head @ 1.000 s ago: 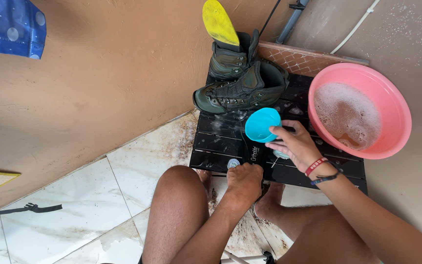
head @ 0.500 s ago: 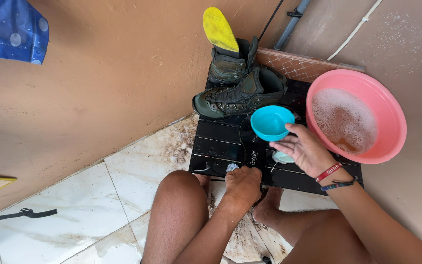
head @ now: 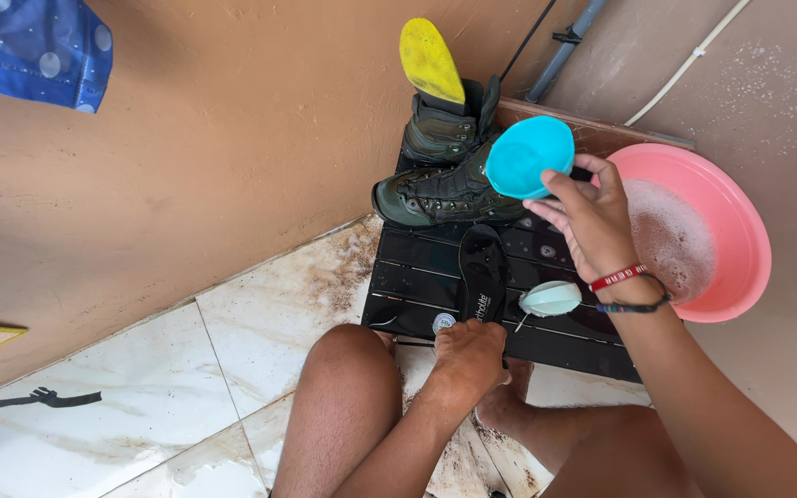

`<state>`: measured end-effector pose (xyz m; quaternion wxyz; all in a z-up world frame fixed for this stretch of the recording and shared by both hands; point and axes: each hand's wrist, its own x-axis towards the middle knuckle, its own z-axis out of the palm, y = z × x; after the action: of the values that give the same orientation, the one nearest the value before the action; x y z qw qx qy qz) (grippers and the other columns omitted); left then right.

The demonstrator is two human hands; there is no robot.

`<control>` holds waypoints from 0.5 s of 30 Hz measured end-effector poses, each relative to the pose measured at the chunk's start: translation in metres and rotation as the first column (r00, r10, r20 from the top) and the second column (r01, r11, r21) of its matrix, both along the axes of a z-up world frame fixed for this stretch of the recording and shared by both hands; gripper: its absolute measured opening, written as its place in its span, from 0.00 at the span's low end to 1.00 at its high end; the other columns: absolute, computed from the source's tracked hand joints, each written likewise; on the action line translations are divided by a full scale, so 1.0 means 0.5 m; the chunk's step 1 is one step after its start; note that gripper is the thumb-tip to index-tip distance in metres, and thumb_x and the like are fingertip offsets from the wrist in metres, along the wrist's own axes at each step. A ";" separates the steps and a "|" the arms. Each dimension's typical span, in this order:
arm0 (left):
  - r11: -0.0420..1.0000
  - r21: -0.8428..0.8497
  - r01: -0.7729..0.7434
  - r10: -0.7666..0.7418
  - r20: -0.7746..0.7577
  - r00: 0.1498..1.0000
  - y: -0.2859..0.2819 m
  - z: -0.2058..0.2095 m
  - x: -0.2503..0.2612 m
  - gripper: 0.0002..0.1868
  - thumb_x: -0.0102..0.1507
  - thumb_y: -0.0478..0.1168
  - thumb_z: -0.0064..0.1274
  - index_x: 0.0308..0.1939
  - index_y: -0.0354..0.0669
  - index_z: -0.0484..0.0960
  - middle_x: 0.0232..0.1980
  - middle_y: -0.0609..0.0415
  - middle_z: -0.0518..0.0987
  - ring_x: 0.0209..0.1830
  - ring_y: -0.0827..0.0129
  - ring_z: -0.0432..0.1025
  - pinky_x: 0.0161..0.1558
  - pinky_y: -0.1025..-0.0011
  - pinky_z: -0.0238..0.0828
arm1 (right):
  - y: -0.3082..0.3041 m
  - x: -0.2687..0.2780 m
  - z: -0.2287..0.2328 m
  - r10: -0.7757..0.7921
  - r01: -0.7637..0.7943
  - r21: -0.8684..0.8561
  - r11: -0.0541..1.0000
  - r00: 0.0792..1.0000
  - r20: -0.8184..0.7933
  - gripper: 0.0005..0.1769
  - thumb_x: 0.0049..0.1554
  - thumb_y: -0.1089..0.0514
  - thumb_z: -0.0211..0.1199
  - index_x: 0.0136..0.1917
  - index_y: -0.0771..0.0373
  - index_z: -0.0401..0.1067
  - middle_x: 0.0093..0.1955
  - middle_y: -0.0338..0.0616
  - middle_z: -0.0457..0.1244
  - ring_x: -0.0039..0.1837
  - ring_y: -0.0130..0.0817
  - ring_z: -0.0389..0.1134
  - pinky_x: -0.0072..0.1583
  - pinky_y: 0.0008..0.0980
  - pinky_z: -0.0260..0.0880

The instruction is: The person cleans hiking boots and insoles by hand using soapy water from a basin and a small blue cup to pour water, scrubbing the insoles and the exterior of the boots.

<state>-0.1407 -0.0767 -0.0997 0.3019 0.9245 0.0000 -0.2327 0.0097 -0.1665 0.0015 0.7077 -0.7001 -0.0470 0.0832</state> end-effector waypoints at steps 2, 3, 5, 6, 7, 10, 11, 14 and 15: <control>0.996 -0.086 -0.022 0.023 0.008 1.000 0.016 0.037 -0.008 0.24 0.54 0.45 0.69 0.48 0.30 0.87 0.43 0.28 0.83 0.51 0.30 0.78 0.52 0.40 0.75 | 0.022 0.016 -0.006 -0.016 0.016 -0.002 1.000 1.000 0.020 0.34 0.63 0.54 0.71 0.72 0.61 0.54 0.53 0.49 0.56 0.58 0.52 0.72 0.66 0.51 0.76; 0.996 -0.087 -0.026 0.026 0.007 1.000 0.018 0.041 -0.007 0.24 0.54 0.45 0.69 0.48 0.30 0.87 0.43 0.28 0.83 0.51 0.30 0.78 0.52 0.40 0.75 | 0.031 0.019 -0.008 -0.012 0.012 -0.003 1.000 1.000 0.019 0.34 0.63 0.54 0.71 0.72 0.61 0.54 0.53 0.49 0.56 0.58 0.52 0.72 0.66 0.51 0.76; 0.995 -0.096 -0.014 0.013 -0.013 1.000 0.021 0.049 -0.004 0.26 0.55 0.47 0.68 0.50 0.31 0.86 0.46 0.29 0.83 0.53 0.29 0.78 0.54 0.38 0.74 | 0.049 0.026 -0.011 -0.022 0.025 -0.040 0.999 0.997 0.077 0.35 0.62 0.54 0.73 0.71 0.62 0.54 0.52 0.49 0.56 0.56 0.51 0.74 0.64 0.49 0.79; 0.995 -0.096 -0.016 0.015 -0.013 1.000 0.022 0.047 -0.004 0.26 0.55 0.47 0.68 0.50 0.31 0.86 0.46 0.29 0.83 0.53 0.29 0.78 0.54 0.38 0.74 | 0.056 0.026 -0.009 -0.019 0.023 -0.041 0.999 0.997 0.077 0.35 0.62 0.54 0.73 0.71 0.62 0.54 0.52 0.49 0.56 0.56 0.51 0.74 0.64 0.49 0.79; 0.995 -0.103 -0.019 0.018 -0.010 1.000 0.022 0.046 -0.005 0.26 0.55 0.47 0.68 0.50 0.33 0.86 0.46 0.30 0.83 0.53 0.31 0.78 0.53 0.39 0.74 | 0.061 0.024 -0.007 -0.017 0.020 -0.036 0.999 0.997 0.075 0.35 0.62 0.54 0.73 0.71 0.63 0.54 0.52 0.49 0.56 0.56 0.51 0.74 0.63 0.50 0.79; 0.994 -0.111 -0.022 0.021 -0.013 1.000 0.033 0.079 -0.008 0.24 0.56 0.47 0.67 0.51 0.34 0.86 0.46 0.31 0.84 0.53 0.32 0.79 0.53 0.40 0.75 | 0.061 0.020 0.006 0.000 0.000 0.023 1.000 1.000 -0.010 0.34 0.62 0.52 0.72 0.71 0.61 0.54 0.53 0.50 0.56 0.58 0.53 0.73 0.66 0.50 0.77; 0.994 -0.111 -0.025 0.023 -0.018 1.000 0.039 0.097 -0.010 0.24 0.57 0.46 0.66 0.52 0.34 0.86 0.46 0.31 0.84 0.54 0.33 0.79 0.53 0.40 0.75 | 0.058 0.018 0.011 0.022 -0.015 0.079 0.997 0.996 -0.092 0.32 0.62 0.51 0.70 0.70 0.58 0.55 0.54 0.50 0.56 0.61 0.54 0.72 0.69 0.50 0.74; 0.989 -0.144 -0.038 0.037 -0.013 0.999 0.037 0.074 -0.006 0.23 0.58 0.48 0.64 0.51 0.36 0.86 0.45 0.32 0.84 0.52 0.33 0.79 0.52 0.41 0.76 | 0.014 0.029 0.001 0.101 -0.051 0.186 0.981 0.958 -0.267 0.32 0.62 0.49 0.66 0.69 0.60 0.53 0.56 0.55 0.57 0.65 0.57 0.70 0.72 0.48 0.72; 0.989 -0.144 -0.035 0.034 -0.011 0.999 0.039 0.074 -0.006 0.23 0.58 0.48 0.64 0.51 0.36 0.86 0.45 0.32 0.84 0.52 0.33 0.79 0.52 0.41 0.76 | -0.002 0.025 0.000 0.098 -0.048 0.186 0.981 0.959 -0.266 0.32 0.62 0.49 0.66 0.69 0.60 0.53 0.56 0.55 0.57 0.65 0.57 0.70 0.72 0.48 0.72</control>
<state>-0.1436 -0.0571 -0.0629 0.3720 0.8990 0.0003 -0.2310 0.0220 -0.1675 0.0018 0.7633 -0.6138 0.0180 0.2007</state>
